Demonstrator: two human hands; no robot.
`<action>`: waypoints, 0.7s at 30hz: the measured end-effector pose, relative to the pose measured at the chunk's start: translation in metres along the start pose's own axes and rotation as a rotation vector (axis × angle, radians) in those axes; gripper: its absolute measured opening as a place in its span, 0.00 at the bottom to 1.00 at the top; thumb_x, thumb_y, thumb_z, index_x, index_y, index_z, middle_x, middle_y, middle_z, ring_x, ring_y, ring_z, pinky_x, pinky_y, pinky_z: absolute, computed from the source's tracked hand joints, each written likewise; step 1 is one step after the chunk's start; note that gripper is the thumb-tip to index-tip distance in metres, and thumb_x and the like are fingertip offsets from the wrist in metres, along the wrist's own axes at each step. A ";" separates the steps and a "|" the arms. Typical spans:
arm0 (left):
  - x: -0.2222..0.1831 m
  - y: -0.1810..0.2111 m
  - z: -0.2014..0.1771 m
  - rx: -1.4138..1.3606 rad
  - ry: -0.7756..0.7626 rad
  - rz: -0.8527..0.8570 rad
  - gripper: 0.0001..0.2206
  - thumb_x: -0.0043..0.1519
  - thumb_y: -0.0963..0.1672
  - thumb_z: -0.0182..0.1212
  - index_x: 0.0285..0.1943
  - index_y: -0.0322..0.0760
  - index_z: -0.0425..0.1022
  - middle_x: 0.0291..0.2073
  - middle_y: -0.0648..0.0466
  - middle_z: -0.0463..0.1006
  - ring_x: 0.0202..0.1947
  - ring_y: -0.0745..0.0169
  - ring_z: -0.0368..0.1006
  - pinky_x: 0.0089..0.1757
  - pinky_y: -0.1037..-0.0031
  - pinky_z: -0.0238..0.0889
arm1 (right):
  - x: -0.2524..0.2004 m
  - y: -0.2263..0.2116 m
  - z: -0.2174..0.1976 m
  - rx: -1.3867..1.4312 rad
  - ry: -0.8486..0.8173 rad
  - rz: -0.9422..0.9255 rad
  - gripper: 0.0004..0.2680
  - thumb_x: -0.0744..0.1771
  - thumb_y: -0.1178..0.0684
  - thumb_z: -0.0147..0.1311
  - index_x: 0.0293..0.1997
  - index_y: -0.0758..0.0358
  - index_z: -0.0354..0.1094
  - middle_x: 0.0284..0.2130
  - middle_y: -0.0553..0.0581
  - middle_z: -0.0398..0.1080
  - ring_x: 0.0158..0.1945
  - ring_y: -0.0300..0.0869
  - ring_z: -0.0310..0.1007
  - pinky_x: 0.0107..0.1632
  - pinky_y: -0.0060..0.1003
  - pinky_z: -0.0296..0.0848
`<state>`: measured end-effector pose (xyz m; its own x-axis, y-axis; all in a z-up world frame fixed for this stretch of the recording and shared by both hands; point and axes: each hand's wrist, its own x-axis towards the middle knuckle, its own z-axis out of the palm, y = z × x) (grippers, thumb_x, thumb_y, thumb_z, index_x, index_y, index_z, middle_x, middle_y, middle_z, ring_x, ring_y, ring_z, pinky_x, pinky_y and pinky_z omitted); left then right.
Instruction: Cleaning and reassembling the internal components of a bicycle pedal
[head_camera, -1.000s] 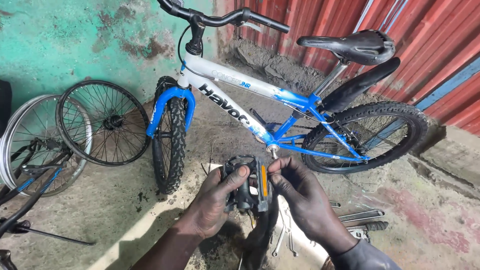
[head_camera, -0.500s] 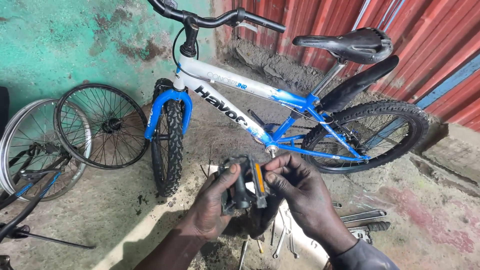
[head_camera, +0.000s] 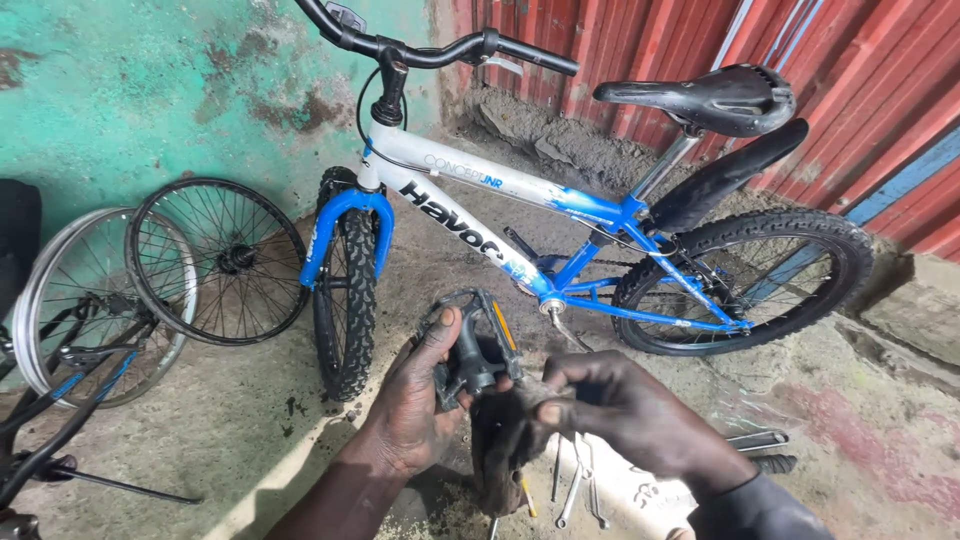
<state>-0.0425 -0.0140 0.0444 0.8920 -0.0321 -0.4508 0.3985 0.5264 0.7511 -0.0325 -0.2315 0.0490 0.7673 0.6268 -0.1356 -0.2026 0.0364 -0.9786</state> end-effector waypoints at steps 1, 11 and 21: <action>-0.002 0.000 0.003 -0.105 0.011 -0.017 0.24 0.60 0.55 0.57 0.52 0.35 0.77 0.37 0.44 0.79 0.30 0.48 0.77 0.35 0.67 0.61 | -0.001 -0.002 -0.001 -0.029 0.002 -0.126 0.05 0.64 0.54 0.63 0.32 0.63 0.75 0.37 0.57 0.73 0.42 0.47 0.79 0.49 0.43 0.80; 0.013 -0.008 -0.001 -0.328 0.047 0.101 0.31 0.57 0.53 0.63 0.67 0.33 0.76 0.34 0.46 0.79 0.28 0.65 0.69 0.26 0.79 0.62 | 0.008 0.030 0.005 0.138 0.237 -0.490 0.11 0.69 0.48 0.56 0.48 0.64 0.79 0.40 0.58 0.79 0.43 0.47 0.76 0.51 0.49 0.72; -0.004 0.011 0.029 -0.285 0.268 0.125 0.25 0.52 0.47 0.69 0.59 0.36 0.74 0.42 0.46 0.81 0.37 0.56 0.74 0.31 0.69 0.67 | 0.013 0.002 0.039 -0.432 0.562 -0.501 0.03 0.62 0.60 0.63 0.26 0.65 0.76 0.22 0.54 0.73 0.14 0.39 0.76 0.09 0.31 0.80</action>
<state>-0.0358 -0.0328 0.0683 0.8276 0.2498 -0.5027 0.1821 0.7278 0.6612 -0.0465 -0.1930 0.0517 0.9141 0.1342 0.3826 0.4013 -0.1651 -0.9009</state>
